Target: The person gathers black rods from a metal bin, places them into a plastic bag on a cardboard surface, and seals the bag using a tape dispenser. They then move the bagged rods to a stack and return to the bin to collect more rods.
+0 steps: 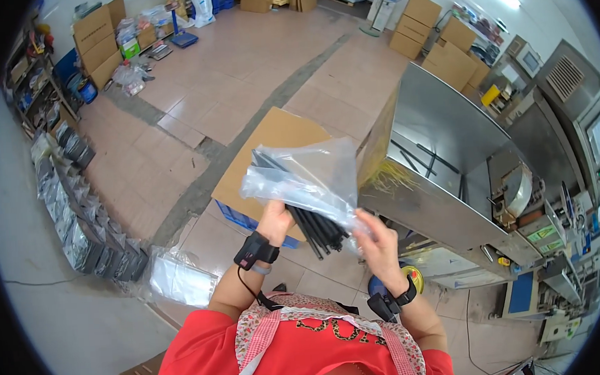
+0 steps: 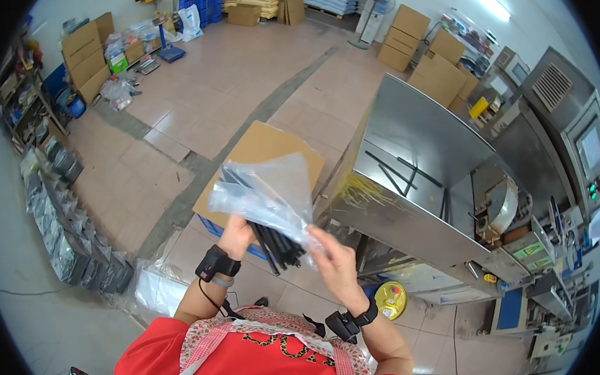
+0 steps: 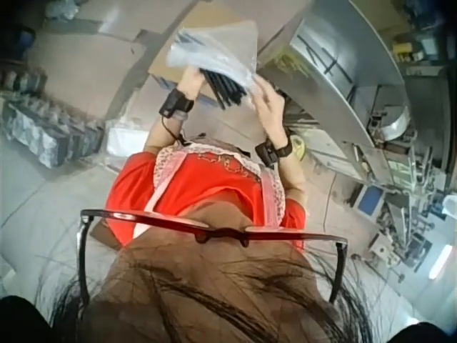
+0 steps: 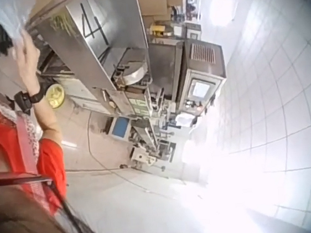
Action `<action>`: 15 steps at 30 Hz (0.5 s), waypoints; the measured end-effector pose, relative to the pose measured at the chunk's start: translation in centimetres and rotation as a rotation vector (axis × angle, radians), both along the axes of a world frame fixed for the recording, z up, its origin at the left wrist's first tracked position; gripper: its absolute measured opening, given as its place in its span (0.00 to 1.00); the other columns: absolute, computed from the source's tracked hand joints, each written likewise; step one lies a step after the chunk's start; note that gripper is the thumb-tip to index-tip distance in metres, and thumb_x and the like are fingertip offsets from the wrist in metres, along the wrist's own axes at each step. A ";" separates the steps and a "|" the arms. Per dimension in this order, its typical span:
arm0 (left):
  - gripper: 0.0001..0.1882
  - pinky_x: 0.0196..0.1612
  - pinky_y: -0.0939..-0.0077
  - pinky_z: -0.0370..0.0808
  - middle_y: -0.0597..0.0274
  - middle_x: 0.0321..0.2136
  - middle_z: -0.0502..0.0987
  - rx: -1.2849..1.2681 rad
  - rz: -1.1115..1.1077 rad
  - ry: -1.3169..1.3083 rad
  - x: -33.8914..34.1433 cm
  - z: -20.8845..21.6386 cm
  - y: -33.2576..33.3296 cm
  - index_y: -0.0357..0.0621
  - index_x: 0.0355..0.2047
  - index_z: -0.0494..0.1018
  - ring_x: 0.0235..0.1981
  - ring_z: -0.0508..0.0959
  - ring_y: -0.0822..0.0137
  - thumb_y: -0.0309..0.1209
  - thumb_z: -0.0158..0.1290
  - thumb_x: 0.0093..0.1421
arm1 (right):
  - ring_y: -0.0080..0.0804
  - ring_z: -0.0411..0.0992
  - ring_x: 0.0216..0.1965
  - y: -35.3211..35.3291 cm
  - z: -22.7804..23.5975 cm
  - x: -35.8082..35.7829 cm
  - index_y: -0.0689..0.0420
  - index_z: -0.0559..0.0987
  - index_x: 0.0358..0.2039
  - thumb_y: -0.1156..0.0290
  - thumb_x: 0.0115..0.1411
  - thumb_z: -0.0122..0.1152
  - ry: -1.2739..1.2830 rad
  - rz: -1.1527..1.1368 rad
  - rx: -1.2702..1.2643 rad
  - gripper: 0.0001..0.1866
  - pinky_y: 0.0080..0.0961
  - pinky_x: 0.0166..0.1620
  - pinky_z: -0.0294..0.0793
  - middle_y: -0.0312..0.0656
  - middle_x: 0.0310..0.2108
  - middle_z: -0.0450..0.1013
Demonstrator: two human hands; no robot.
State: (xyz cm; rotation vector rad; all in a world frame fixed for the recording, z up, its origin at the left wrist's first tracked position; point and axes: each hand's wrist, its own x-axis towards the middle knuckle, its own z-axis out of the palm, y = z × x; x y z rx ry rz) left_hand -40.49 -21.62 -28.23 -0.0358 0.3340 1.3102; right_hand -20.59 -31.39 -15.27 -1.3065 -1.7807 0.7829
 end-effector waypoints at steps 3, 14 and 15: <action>0.13 0.46 0.61 0.73 0.57 0.38 0.74 0.069 0.119 0.029 1.2 1.3 -1.2 0.40 0.41 0.68 0.39 0.74 0.61 0.31 0.52 0.56 | 0.26 0.69 0.22 1.9 -0.2 1.0 0.60 0.72 0.45 0.79 0.52 0.55 0.117 -0.148 0.065 0.17 0.20 0.27 0.69 0.44 0.28 0.72; 0.14 0.43 0.61 0.73 0.58 0.37 0.75 0.140 0.223 0.235 0.6 0.5 1.3 0.42 0.41 0.69 0.38 0.74 0.61 0.34 0.50 0.57 | 0.16 0.62 0.20 2.3 -2.5 -1.1 0.60 0.70 0.31 0.72 0.56 0.54 0.181 -0.166 0.072 0.06 0.16 0.23 0.62 0.33 0.18 0.65; 0.14 0.43 0.62 0.74 0.58 0.36 0.75 0.093 0.243 0.277 0.7 0.2 1.5 0.42 0.41 0.68 0.37 0.75 0.61 0.34 0.50 0.57 | 0.18 0.62 0.20 3.0 -1.4 -1.3 0.60 0.70 0.30 0.71 0.57 0.53 0.460 -0.223 -0.007 0.06 0.17 0.23 0.62 0.35 0.17 0.64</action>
